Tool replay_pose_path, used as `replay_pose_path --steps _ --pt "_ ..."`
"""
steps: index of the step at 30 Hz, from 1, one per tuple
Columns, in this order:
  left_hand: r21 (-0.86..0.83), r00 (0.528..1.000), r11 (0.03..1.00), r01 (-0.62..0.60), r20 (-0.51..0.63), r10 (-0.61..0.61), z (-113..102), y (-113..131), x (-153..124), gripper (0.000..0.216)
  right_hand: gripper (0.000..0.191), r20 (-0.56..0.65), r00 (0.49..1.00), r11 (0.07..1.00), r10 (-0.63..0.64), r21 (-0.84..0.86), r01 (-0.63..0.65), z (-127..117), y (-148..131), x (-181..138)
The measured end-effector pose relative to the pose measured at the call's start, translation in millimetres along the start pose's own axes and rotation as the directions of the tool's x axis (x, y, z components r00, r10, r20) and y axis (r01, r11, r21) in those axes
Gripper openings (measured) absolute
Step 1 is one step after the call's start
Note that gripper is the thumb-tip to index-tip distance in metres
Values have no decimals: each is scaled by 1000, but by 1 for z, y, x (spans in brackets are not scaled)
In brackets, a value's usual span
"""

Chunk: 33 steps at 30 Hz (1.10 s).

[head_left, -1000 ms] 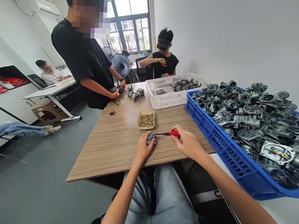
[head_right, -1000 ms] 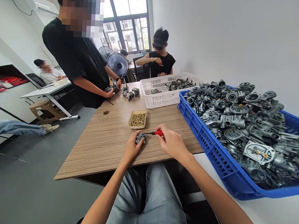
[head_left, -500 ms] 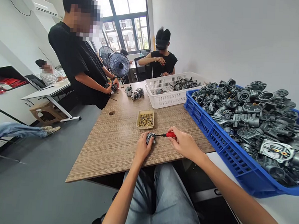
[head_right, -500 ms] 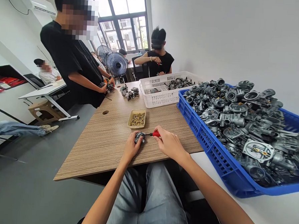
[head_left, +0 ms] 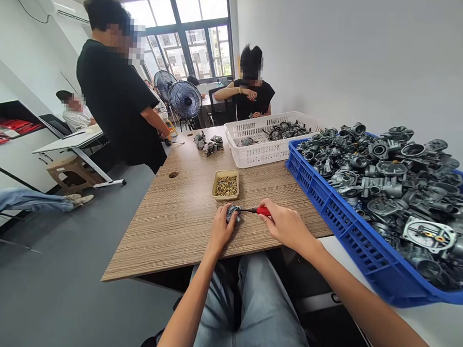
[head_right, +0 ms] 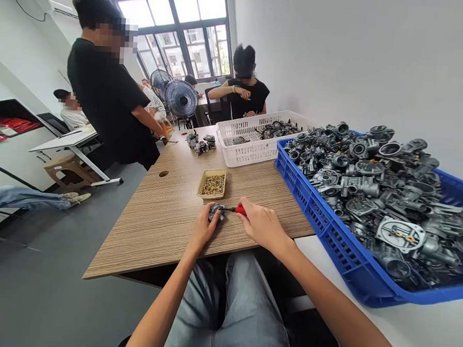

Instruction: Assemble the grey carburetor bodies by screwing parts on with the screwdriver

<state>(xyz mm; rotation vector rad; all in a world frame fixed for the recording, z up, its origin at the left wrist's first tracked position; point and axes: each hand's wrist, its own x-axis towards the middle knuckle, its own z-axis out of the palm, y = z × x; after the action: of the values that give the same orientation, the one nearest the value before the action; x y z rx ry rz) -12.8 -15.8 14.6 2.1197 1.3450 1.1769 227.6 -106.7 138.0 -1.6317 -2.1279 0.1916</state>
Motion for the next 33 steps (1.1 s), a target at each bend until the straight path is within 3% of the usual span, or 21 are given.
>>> replay_pose_path --steps 7,13,19,24,28,30,33 --pt "-4 1000 1000 -2 -16 2 2 -2 0 28 15 9 1000 998 2 62 -3 1 -2 -1" --pt "-12 1000 1000 -10 -12 10 1 -3 0 28 10 -5 998 991 -67 118 67 4 -2 -1" --pt "-12 1000 1000 -11 -3 11 1 -3 0 29 18 -20 995 990 95 107 -92 7 1 1" --pt "-6 1000 1000 -13 -4 13 1 -5 1 30 12 -39 998 994 -58 89 62 10 5 2" --pt "1 1000 1000 -4 -3 4 2 -6 1 31 17 -35 984 984 -176 9 176 10 6 2" --pt "3 1000 1000 2 1 -2 3 -7 1 31 16 -24 988 988 -152 2 152 9 6 2" --pt "1 1000 1000 -4 1 4 2 -6 0 31 17 -6 1000 1000 -1 -30 1 8 4 2"
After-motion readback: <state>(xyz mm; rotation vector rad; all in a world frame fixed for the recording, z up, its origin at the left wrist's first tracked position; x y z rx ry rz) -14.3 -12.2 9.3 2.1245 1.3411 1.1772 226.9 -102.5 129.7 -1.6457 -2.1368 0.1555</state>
